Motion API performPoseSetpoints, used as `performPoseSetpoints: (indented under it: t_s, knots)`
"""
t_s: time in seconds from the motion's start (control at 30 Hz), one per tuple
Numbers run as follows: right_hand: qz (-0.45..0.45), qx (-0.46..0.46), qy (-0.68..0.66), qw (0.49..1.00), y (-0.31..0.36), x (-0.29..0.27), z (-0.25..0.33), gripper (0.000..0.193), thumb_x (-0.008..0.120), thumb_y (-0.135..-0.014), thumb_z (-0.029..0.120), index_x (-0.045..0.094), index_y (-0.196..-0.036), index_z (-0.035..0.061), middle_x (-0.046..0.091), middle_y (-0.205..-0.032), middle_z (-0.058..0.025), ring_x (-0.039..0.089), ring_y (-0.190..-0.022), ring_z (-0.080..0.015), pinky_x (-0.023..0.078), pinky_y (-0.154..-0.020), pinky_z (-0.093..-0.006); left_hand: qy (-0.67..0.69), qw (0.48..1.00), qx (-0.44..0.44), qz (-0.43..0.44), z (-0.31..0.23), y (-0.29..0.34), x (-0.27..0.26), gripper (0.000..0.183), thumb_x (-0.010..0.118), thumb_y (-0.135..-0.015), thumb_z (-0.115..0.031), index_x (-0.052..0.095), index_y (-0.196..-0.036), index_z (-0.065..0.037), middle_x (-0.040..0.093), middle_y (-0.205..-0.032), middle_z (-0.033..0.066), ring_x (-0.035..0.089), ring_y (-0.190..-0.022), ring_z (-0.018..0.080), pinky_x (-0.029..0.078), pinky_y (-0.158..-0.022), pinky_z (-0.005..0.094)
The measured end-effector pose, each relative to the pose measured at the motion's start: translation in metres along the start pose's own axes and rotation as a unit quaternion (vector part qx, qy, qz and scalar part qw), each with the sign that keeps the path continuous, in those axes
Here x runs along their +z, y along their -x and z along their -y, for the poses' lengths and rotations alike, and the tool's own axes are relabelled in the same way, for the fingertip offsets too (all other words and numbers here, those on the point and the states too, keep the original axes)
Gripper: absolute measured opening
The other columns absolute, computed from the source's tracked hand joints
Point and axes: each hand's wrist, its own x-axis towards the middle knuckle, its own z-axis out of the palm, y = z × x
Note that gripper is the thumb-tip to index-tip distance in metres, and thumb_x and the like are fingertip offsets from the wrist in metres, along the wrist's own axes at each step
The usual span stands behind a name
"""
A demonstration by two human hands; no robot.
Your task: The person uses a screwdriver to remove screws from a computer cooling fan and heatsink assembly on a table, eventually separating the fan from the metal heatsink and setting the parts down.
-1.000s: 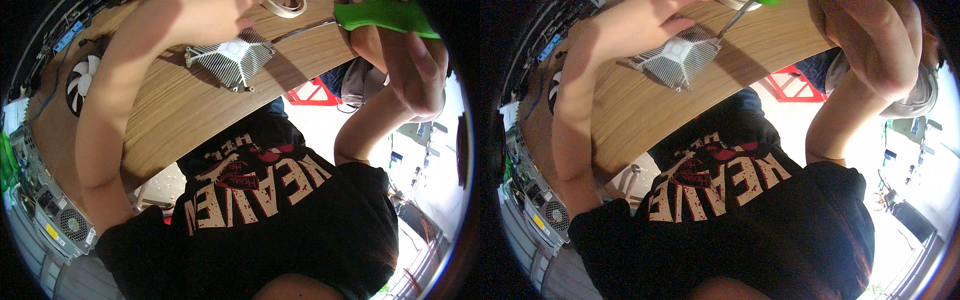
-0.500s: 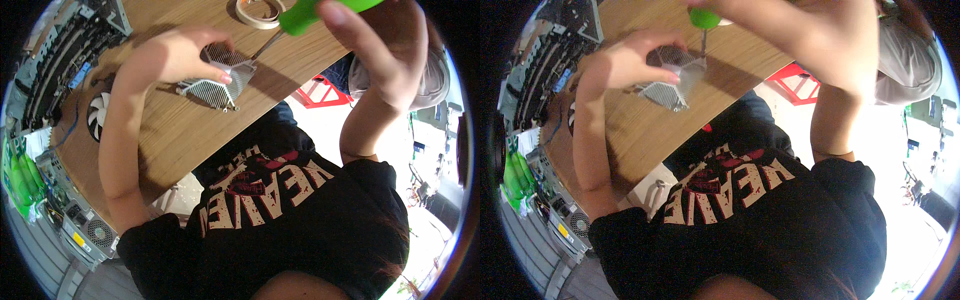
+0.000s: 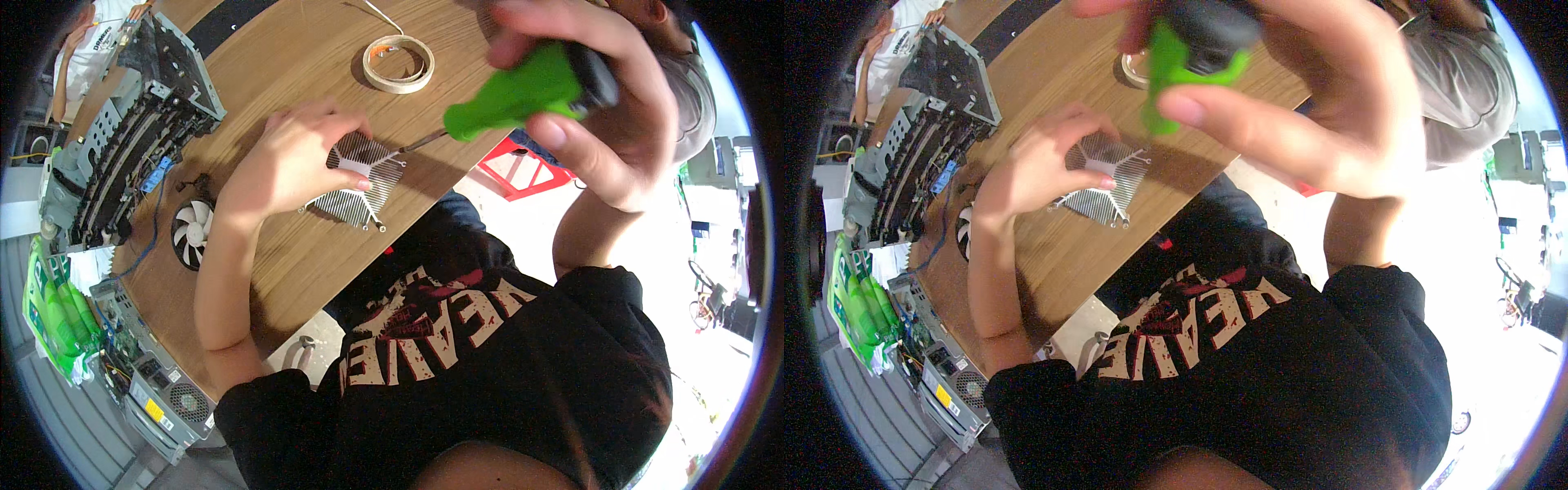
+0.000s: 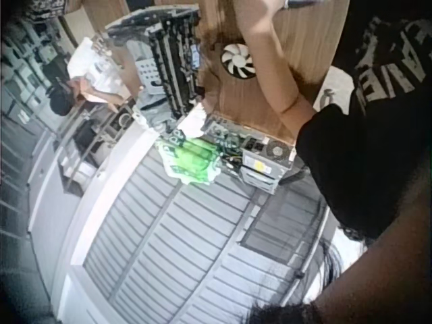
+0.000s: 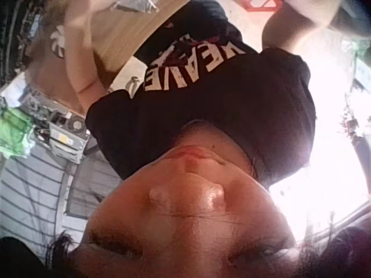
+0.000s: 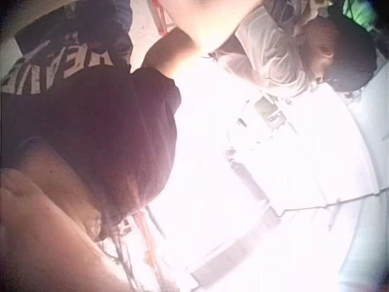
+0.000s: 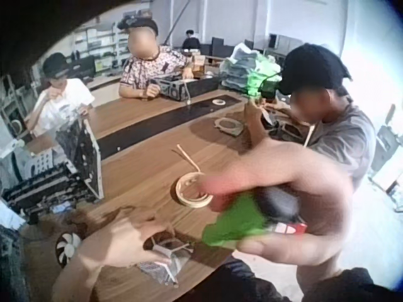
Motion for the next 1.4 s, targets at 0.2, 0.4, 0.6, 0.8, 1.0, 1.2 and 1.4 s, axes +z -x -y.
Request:
performPoseSetpoints:
  t_s: [0.2,0.4,0.6,0.8,1.0,1.2,1.4]
  knots:
    - [-0.015,-0.010,0.218,0.976,0.027,-0.006,0.027,0.071,0.076,-0.059,0.060,0.063,-0.098,0.0019,0.061,-0.080,-0.0133,0.057,-0.065,-0.0175,0.043,-0.054,-0.0262,-0.118,0.990,0.022,-0.068,-0.018,0.009,0.006,0.047,0.080,-0.065,-0.026,0.061,-0.105,-0.010,0.058,-0.103,0.0076,0.055,-0.104,0.0296,0.041,-0.092,0.0410]
    - [-0.021,0.050,0.127,0.990,0.043,0.002,0.034,0.064,0.067,-0.071,0.067,0.064,-0.084,0.0050,0.056,-0.080,-0.0099,0.050,-0.062,-0.0159,0.036,-0.054,-0.0272,-0.135,0.987,0.007,-0.083,-0.025,0.014,0.007,0.045,0.079,-0.066,-0.023,0.060,-0.104,-0.009,0.057,-0.103,0.0093,0.054,-0.102,0.0317,0.040,-0.091,0.0419]
    - [0.015,0.146,0.069,0.987,0.052,-0.007,0.033,0.035,0.081,-0.066,0.027,0.066,-0.085,0.0018,0.059,-0.085,-0.0130,0.058,-0.074,-0.0220,0.045,-0.065,-0.0301,-0.151,0.979,0.005,-0.135,-0.031,0.012,0.001,0.042,0.078,-0.067,-0.013,0.060,-0.104,-0.009,0.055,-0.101,0.0113,0.054,-0.100,0.0322,0.042,-0.087,0.0423]
    - [-0.113,0.318,0.032,0.941,0.080,0.041,0.016,0.030,0.082,-0.068,0.012,0.063,-0.086,-0.0012,0.063,-0.091,-0.0130,0.061,-0.081,-0.0195,0.046,-0.073,-0.0295,-0.234,0.957,-0.065,-0.158,-0.025,0.007,0.006,0.042,0.075,-0.067,-0.003,0.059,-0.105,-0.010,0.054,-0.102,0.0114,0.053,-0.101,0.0330,0.045,-0.086,0.0426]
    - [-0.156,0.447,-0.172,0.864,0.133,0.080,-0.002,0.037,0.082,-0.073,0.016,0.059,-0.097,0.0000,0.060,-0.105,-0.0124,0.059,-0.098,-0.0199,0.046,-0.086,-0.0322,-0.275,0.946,-0.085,-0.150,-0.036,0.001,0.015,0.030,0.062,-0.073,0.003,0.058,-0.101,-0.007,0.049,-0.097,0.0140,0.053,-0.099,0.0312,0.056,-0.073,0.0373]
    - [-0.122,0.460,-0.230,0.849,0.156,0.106,-0.004,0.036,0.080,-0.075,0.010,0.055,-0.099,0.0021,0.055,-0.113,-0.0130,0.059,-0.100,-0.0204,0.049,-0.085,-0.0320,-0.239,0.958,-0.093,-0.132,-0.046,0.005,0.009,0.061,0.066,-0.070,0.002,0.054,-0.126,-0.017,0.048,-0.111,0.0142,0.052,-0.103,0.0326,0.054,-0.075,0.0395]
    - [-0.125,0.438,-0.181,0.872,0.157,0.111,-0.013,0.033,0.075,-0.071,-0.001,0.057,-0.100,0.0003,0.060,-0.104,-0.0132,0.063,-0.093,-0.0254,0.050,-0.079,-0.0347,-0.163,0.951,-0.122,-0.235,-0.049,0.019,0.013,0.082,0.081,-0.064,-0.014,0.045,-0.139,-0.015,0.047,-0.131,0.0148,0.049,-0.118,0.0342,0.047,-0.091,0.0399]
